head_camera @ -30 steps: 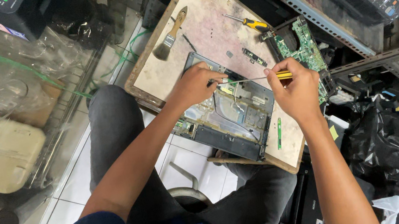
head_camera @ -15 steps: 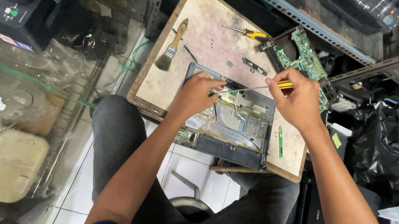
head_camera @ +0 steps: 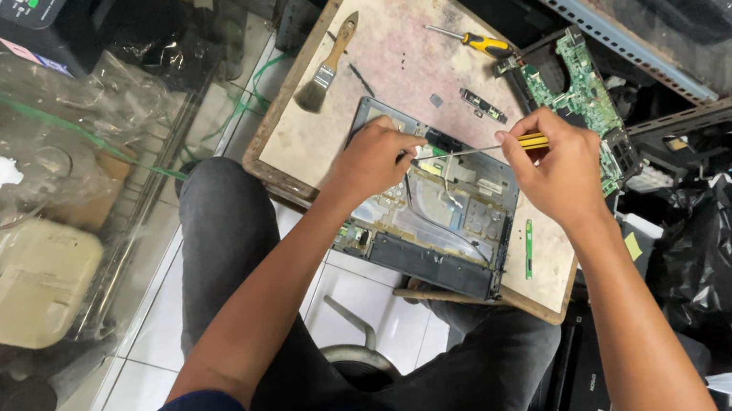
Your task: The person uses a screwdriver to remove screws from a disassembled electronic device on a workbench. They manipulate internal components and wires, occasionally placing screws on the table.
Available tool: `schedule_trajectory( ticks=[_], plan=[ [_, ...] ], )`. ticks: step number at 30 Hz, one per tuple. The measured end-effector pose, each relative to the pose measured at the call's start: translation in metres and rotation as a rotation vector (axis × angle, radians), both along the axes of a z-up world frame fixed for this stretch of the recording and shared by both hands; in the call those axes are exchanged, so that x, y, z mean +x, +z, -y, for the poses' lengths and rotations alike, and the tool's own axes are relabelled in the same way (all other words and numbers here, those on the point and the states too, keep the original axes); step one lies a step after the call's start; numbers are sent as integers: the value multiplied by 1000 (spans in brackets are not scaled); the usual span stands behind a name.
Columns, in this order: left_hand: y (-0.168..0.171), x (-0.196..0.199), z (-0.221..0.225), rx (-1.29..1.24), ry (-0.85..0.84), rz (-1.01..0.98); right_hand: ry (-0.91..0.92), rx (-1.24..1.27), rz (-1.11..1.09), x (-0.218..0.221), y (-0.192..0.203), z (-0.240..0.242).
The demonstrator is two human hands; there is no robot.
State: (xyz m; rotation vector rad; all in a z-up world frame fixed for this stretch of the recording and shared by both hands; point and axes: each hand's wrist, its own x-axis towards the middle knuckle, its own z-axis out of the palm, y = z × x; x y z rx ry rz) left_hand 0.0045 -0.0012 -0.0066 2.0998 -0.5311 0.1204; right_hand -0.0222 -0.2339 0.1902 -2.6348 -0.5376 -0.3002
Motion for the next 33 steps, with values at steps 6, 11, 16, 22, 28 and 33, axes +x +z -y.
schedule_trajectory(
  ticks=[6, 11, 16, 22, 28, 33],
  plan=[
    [7, -4, -2, 16, -12, -8, 20, -29, -4, 0, -1, -2],
    [4, -3, -2, 5, -24, 25, 46, -42, -7, 0, 0, -1],
    [6, -3, -3, -4, -29, 22, 65, -43, 0, 2, 1, -3],
    [4, 0, 0, 16, -10, 0, 99, -92, 6, 1, 7, -12],
    [9, -4, -3, 7, -33, -12, 75, -75, -8, 1, 5, -14],
    [16, -7, -6, -32, -44, -10, 108, -80, 7, 1, 8, -18]
  ],
)
